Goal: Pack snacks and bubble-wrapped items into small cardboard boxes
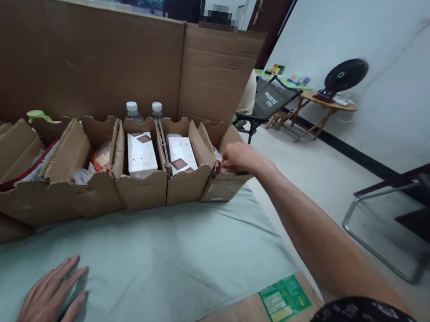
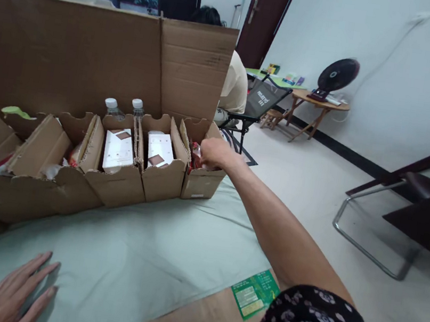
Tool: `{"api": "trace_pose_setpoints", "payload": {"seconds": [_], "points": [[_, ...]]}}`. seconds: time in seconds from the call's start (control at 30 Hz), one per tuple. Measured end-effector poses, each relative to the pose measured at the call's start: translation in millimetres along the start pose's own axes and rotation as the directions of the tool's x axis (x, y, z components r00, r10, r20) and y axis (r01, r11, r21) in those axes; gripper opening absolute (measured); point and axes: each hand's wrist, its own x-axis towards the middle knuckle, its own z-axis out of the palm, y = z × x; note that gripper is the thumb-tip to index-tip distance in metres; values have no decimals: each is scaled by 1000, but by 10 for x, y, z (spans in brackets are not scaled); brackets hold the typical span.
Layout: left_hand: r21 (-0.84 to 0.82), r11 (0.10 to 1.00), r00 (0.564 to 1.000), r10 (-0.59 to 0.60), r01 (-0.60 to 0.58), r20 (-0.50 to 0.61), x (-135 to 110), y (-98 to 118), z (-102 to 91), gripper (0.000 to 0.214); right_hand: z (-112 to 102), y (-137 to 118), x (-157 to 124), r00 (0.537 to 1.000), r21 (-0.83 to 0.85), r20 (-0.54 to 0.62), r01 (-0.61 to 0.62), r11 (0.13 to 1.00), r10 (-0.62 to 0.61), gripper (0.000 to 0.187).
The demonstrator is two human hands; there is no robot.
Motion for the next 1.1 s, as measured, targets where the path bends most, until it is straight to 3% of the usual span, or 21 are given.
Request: {"api": "trace_pose_setpoints", "payload": {"seconds": [0.07,0.1,0.13,0.2,0.23,0.27,0.3,0.33,0.37,0.4,0.47,0.5,0.53,0.6,0.63,0.73,0.83,0.9,1.0,1.1], "points": [[-40,999,999,-22,20,-45,23,51,1,43,-311,1,-119,998,-20,-41,-44,999,43,14],[-63,997,997,-44,40,-63,38,86,-12,41,-476,-8,-220,991,6,-124,-56,998,56,15],[-88,994,994,-79,72,-78,57,132,-40,40,-630,-33,-352,966,66,-249,-48,997,63,17],[-136,978,979,-174,158,-109,117,271,-152,46,-845,-156,-701,870,247,-487,57,967,73,18],[-163,966,966,-223,201,-132,162,367,-236,51,-885,-260,-907,845,336,-531,132,933,71,16],[-190,956,955,-254,224,-152,216,478,-334,58,-876,-393,-1122,860,411,-509,200,889,42,13],[-217,950,951,-262,224,-163,279,599,-439,66,-825,-550,-1337,904,485,-428,248,839,-20,10],[-244,949,955,-245,201,-165,347,720,-541,73,-743,-722,-1541,944,553,-307,278,785,-118,8],[-267,951,968,-202,158,-147,416,832,-628,80,-645,-899,-1721,955,616,-175,295,730,-238,8],[-287,952,979,-154,111,-134,482,924,-692,83,-548,-1068,-1864,929,679,-56,305,668,-367,9],[-300,954,994,-18,-16,-112,582,1020,-728,72,-404,-1335,-1991,800,767,109,310,562,-590,12],[-291,954,994,40,-67,-99,609,1020,-700,59,-374,-1419,-1955,747,780,158,306,545,-646,17],[-273,957,993,81,-101,-83,621,990,-649,47,-372,-1465,-1846,734,754,204,304,582,-648,21],[-230,970,997,71,-78,-39,606,874,-510,39,-420,-1464,-1427,817,594,258,286,752,-515,27],[-208,978,999,26,-30,-25,588,807,-438,43,-446,-1433,-1139,891,439,256,238,866,-375,27],[-172,982,996,-85,77,-39,533,660,-259,62,-392,-1326,-171,950,183,256,132,974,-177,32],[-148,986,996,-80,73,-44,515,626,-126,63,-72,-1330,618,939,-39,343,25,999,-10,28],[-127,990,996,-63,55,-59,518,633,-56,59,214,-1395,950,922,-116,385,1,993,44,34],[-99,995,995,-27,18,-95,528,635,-9,52,585,-1490,1214,898,-184,433,6,983,75,44],[-101,995,995,-1,-9,-101,549,622,-29,42,781,-1501,1313,880,-218,468,29,976,78,49]]}}
